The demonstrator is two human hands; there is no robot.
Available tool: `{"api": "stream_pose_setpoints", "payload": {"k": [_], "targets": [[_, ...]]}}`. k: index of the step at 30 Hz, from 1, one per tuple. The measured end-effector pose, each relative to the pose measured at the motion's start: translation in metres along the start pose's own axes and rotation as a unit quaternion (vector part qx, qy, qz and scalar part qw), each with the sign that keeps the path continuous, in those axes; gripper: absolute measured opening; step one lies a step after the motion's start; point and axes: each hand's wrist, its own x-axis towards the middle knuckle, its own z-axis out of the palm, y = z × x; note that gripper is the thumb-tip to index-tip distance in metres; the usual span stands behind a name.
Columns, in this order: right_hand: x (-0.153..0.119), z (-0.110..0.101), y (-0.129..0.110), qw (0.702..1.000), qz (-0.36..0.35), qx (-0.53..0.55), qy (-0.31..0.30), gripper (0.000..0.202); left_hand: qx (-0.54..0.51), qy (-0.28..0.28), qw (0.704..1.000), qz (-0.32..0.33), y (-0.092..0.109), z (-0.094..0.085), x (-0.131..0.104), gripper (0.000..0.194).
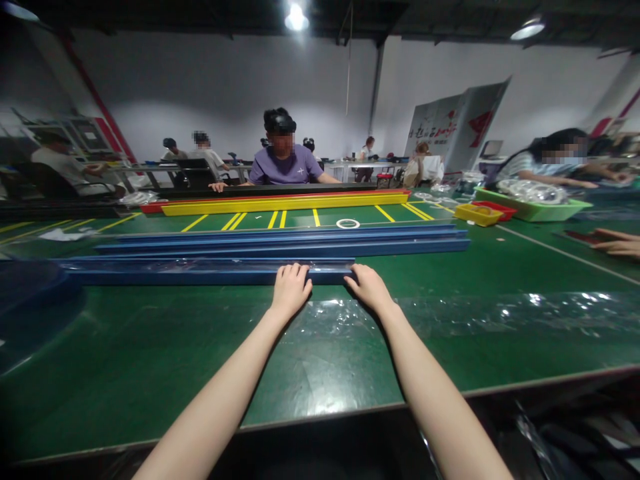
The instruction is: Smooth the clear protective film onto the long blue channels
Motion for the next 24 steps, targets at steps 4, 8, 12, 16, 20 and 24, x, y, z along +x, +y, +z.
{"api": "stream_pose_setpoints", "payload": {"k": [4, 8, 12, 16, 20, 24], "targets": [[0.0, 0.0001, 0.0, 1.0, 0.005, -0.01, -0.002, 0.025, 0.005, 0.0, 1.0, 0.002, -0.0008, 0.0007, 0.001, 0.024], [0.0001, 0.0006, 0.0, 1.0, 0.009, -0.003, 0.002, 0.023, 0.004, -0.004, 1.0, 0.003, -0.0028, 0.0034, 0.0021, 0.022], [0.0001, -0.001, -0.0017, 1.0, 0.011, 0.001, 0.005, 0.021, -0.002, -0.015, 1.0, 0.01, -0.0045, 0.005, 0.0024, 0.022], [0.0002, -0.0016, -0.0025, 1.0, 0.012, 0.002, 0.005, 0.021, -0.004, -0.013, 1.0, 0.01, -0.0048, 0.0049, 0.0021, 0.023], [0.0003, 0.0001, -0.0009, 1.0, 0.014, 0.01, 0.01, 0.02, -0.014, -0.015, 1.0, 0.008, -0.0046, 0.0046, 0.0023, 0.022], [0.0002, 0.0013, 0.0016, 0.998, 0.032, 0.048, 0.018, 0.021, -0.021, -0.018, 1.0, 0.009, -0.0048, 0.0046, 0.0028, 0.022]]}}
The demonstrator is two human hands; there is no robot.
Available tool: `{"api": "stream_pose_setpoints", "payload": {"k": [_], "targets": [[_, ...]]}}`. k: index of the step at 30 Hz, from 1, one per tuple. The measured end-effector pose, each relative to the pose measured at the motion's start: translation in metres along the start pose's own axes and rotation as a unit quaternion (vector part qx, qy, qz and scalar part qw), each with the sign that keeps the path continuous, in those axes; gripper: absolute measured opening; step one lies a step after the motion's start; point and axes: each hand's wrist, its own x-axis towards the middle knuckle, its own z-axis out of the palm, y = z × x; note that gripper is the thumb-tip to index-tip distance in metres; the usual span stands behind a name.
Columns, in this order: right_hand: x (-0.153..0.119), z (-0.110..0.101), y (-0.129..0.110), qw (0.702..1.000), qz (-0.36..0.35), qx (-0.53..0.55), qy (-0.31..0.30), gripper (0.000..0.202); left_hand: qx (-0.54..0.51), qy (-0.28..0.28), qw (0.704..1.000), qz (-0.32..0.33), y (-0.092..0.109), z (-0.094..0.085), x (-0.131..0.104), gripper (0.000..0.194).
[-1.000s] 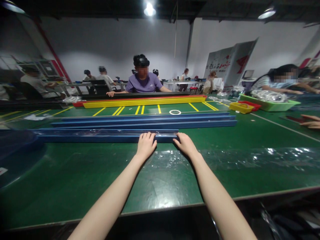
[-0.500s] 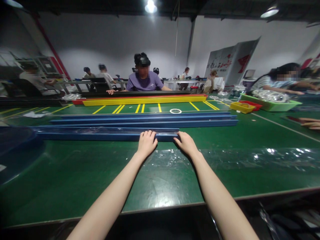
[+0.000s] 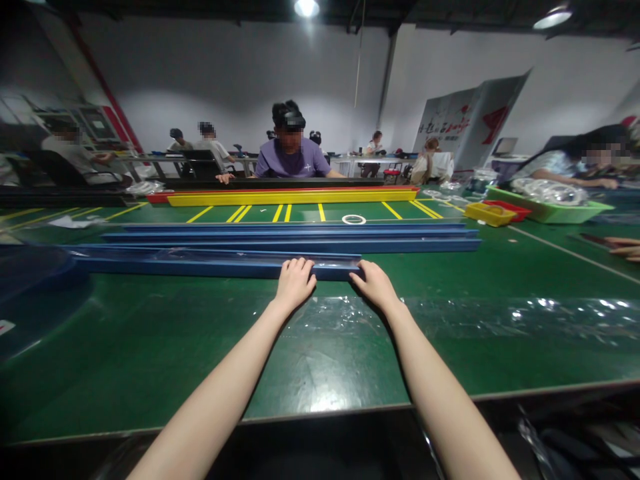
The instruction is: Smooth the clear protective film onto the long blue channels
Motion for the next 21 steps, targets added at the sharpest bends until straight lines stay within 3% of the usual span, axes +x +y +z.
{"api": "stream_pose_setpoints", "payload": {"k": [5, 21], "targets": [[0.0005, 0.0001, 0.0019, 0.998, 0.046, 0.051, 0.001, 0.024, 0.003, 0.004, 1.0, 0.007, -0.0014, 0.0003, -0.0002, 0.022], [0.0022, -0.0024, 0.0019, 0.996, 0.063, 0.058, 0.028, 0.027, 0.011, -0.008, 1.0, 0.023, 0.0031, -0.0031, 0.0038, 0.026]]}}
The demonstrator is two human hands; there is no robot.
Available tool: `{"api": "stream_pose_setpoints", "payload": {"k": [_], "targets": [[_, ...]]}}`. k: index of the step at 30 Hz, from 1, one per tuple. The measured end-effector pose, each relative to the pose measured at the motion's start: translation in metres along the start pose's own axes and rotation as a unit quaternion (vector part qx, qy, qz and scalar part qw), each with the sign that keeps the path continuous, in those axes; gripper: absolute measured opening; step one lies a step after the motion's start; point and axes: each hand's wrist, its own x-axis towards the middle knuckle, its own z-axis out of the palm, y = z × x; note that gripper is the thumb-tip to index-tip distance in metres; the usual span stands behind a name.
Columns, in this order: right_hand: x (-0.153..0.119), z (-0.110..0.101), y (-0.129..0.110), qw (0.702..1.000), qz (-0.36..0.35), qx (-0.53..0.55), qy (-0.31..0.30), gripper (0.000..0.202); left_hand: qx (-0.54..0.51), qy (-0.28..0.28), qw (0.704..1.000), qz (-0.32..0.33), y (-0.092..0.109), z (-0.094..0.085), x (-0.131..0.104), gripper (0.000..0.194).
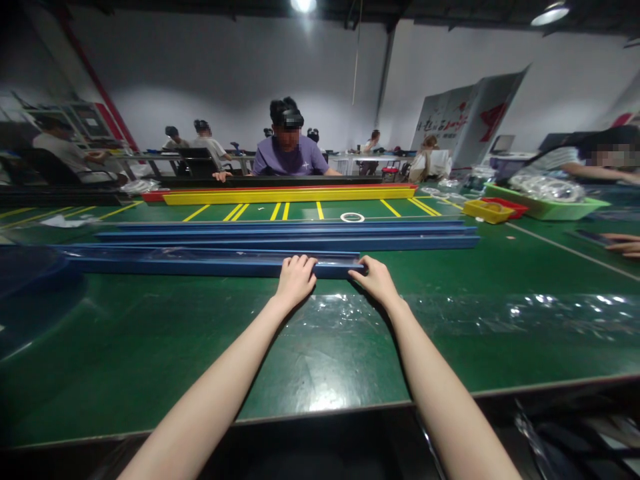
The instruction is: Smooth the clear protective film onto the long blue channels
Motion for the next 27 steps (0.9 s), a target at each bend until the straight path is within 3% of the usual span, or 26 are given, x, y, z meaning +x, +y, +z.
{"api": "stream_pose_setpoints", "payload": {"k": [11, 19, 27], "targets": [[-0.001, -0.003, 0.001, 0.998, 0.045, 0.02, -0.03, 0.03, 0.016, -0.013, 1.0, 0.004, -0.005, -0.011, 0.005, 0.026], [-0.001, -0.002, 0.002, 0.999, 0.041, 0.009, -0.032, 0.032, 0.051, -0.001, 0.997, -0.06, -0.028, -0.015, -0.001, 0.036], [-0.002, -0.003, 0.002, 0.998, 0.042, 0.01, -0.037, 0.032, 0.041, -0.011, 0.997, -0.071, -0.028, -0.014, -0.002, 0.04]]}}
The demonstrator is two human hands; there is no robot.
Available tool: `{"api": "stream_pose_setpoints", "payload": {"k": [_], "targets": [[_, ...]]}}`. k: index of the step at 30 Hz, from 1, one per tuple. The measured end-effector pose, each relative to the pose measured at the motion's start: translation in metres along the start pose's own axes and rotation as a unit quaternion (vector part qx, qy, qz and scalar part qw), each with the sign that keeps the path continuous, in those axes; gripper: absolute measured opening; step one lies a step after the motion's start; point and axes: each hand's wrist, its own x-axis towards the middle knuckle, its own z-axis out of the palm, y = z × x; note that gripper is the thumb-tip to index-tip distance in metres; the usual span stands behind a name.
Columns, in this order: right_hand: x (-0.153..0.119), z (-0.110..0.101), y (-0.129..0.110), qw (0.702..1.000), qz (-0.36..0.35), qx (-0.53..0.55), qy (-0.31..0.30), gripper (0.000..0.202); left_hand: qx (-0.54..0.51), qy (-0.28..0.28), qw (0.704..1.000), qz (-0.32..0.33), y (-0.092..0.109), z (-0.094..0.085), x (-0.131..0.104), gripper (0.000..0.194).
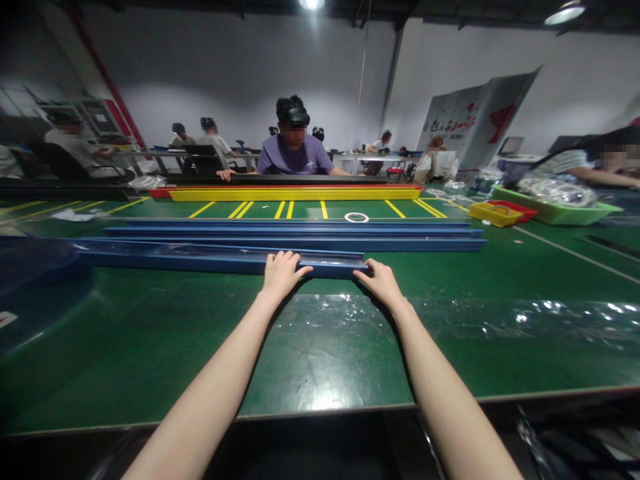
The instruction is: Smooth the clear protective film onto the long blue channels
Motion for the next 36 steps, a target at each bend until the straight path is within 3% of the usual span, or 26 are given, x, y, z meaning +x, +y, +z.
{"api": "stream_pose_setpoints", "payload": {"k": [36], "targets": [[-0.0003, -0.0001, -0.0037, 0.999, 0.017, 0.028, 0.021, 0.03, -0.028, -0.014, 0.999, -0.013, -0.0022, 0.0054, 0.0024, 0.042]]}}
